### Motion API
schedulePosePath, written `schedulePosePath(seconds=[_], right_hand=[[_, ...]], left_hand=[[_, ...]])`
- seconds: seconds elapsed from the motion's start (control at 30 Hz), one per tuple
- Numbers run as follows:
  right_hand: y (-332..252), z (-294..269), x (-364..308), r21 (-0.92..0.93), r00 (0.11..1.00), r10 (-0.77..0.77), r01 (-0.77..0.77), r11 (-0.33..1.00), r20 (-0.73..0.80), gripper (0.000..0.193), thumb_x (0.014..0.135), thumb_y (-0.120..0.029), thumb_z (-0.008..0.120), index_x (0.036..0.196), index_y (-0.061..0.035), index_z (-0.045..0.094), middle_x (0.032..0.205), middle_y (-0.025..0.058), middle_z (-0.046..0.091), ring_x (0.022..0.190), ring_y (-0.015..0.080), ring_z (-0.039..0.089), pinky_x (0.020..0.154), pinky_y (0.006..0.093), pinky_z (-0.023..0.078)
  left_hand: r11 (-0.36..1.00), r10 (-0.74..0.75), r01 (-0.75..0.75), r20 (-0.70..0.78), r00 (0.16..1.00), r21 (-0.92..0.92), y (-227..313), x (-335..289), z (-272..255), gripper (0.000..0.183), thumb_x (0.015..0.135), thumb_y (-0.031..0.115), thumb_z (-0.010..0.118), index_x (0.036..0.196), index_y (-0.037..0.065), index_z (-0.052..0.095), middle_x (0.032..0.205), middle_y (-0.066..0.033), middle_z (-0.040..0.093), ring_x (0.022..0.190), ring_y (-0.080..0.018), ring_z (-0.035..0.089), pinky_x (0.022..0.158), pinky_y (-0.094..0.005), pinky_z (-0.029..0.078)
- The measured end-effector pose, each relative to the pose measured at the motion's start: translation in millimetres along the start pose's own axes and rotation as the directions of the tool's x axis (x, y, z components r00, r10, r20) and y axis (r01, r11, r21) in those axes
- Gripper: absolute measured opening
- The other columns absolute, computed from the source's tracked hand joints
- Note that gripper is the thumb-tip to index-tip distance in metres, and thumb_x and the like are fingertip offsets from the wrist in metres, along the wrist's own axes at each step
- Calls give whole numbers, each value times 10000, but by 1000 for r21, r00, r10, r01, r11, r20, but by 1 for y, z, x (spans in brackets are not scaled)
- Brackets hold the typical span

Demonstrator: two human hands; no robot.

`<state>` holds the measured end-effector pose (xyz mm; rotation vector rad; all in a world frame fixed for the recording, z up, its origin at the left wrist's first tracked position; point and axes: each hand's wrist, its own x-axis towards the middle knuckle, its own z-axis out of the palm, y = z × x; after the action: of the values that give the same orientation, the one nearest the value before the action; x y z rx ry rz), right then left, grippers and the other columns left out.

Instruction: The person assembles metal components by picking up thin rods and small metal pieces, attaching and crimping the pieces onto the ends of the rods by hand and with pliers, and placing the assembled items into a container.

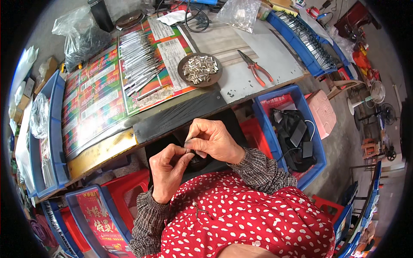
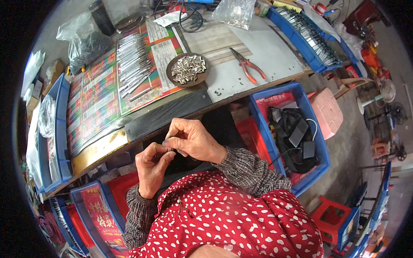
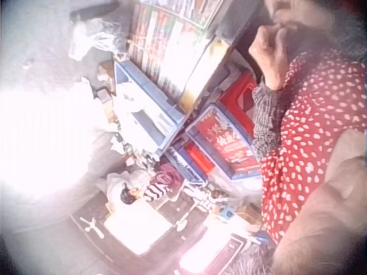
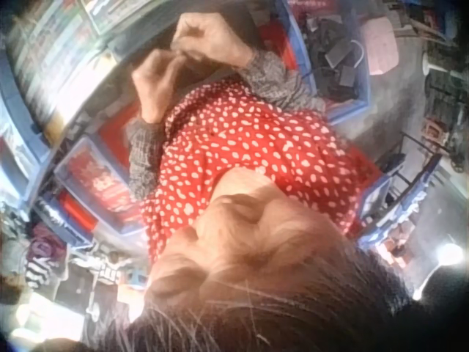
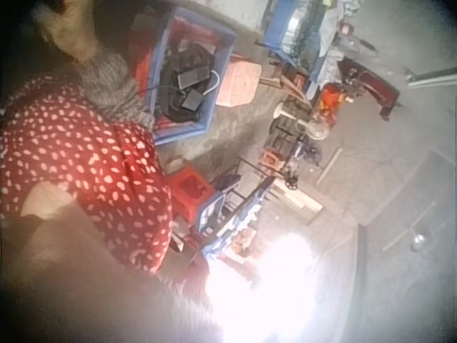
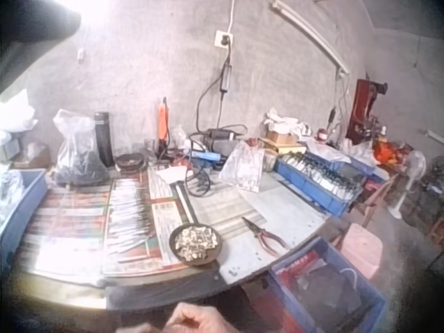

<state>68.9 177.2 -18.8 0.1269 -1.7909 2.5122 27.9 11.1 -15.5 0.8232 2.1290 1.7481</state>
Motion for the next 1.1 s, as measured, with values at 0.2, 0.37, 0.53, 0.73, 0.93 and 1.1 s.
schedulePosePath(seconds=[0.2, 0.37, 0.53, 0.73, 0.93, 1.1], right_hand=[[2, 17, 3, -222, 964, -196, 154, 963, -180, 172, 868, -46, 643, 775, -37, 498, 664, -9, 552, 487, 1, 431, 401, 164, 320], [-7, 7, 1, -67, 999, -18, 16, 998, -32, 177, 885, -120, 641, 802, -29, 514, 685, -23, 540, 556, 12, 467, 463, 176, 378], [-3, 2, -3, -113, 999, -24, 28, 993, 43, 168, 886, -115, 638, 811, -30, 514, 673, -25, 532, 549, 10, 455, 459, 176, 373], [5, 17, 2, -324, 926, -330, 259, 910, -185, 136, 872, -59, 644, 792, -21, 540, 709, -8, 529, 523, 19, 446, 442, 178, 348], [-10, 5, -4, -145, 998, -27, 19, 989, -55, 155, 876, -111, 653, 813, -26, 539, 691, -35, 533, 589, 3, 469, 494, 180, 396], [3, 9, -2, -189, 986, -157, 144, 971, -58, 132, 877, -92, 646, 828, -16, 550, 700, -19, 531, 575, 17, 476, 481, 175, 378]], left_hand=[[859, 393, -301, -157, 906, 414, 3, 3, 10, 136, 755, -28, 700, 757, -6, 566, 643, -34, 573, 583, -49, 498, 519, -221, 403], [986, 111, -99, -83, 990, 133, 5, 0, 3, 136, 762, -26, 699, 753, -10, 563, 654, -32, 583, 594, -46, 507, 531, -218, 417], [992, 78, -77, -12, 997, 104, 2, -2, 0, 142, 751, -19, 705, 752, -4, 563, 653, -58, 573, 563, -94, 525, 513, -232, 420], [818, 417, -303, -141, 898, 489, 7, 3, 13, 167, 719, -28, 709, 790, 12, 563, 677, -116, 566, 562, -236, 574, 489, -287, 431], [994, 83, -81, -24, 996, 70, 2, 0, 1, 109, 756, -15, 708, 793, -9, 606, 652, -64, 592, 537, -97, 530, 510, -231, 422], [993, 101, -99, -32, 994, 62, 1, -2, 4, 137, 745, -16, 720, 766, -12, 585, 628, -55, 570, 538, -85, 526, 499, -237, 419]])
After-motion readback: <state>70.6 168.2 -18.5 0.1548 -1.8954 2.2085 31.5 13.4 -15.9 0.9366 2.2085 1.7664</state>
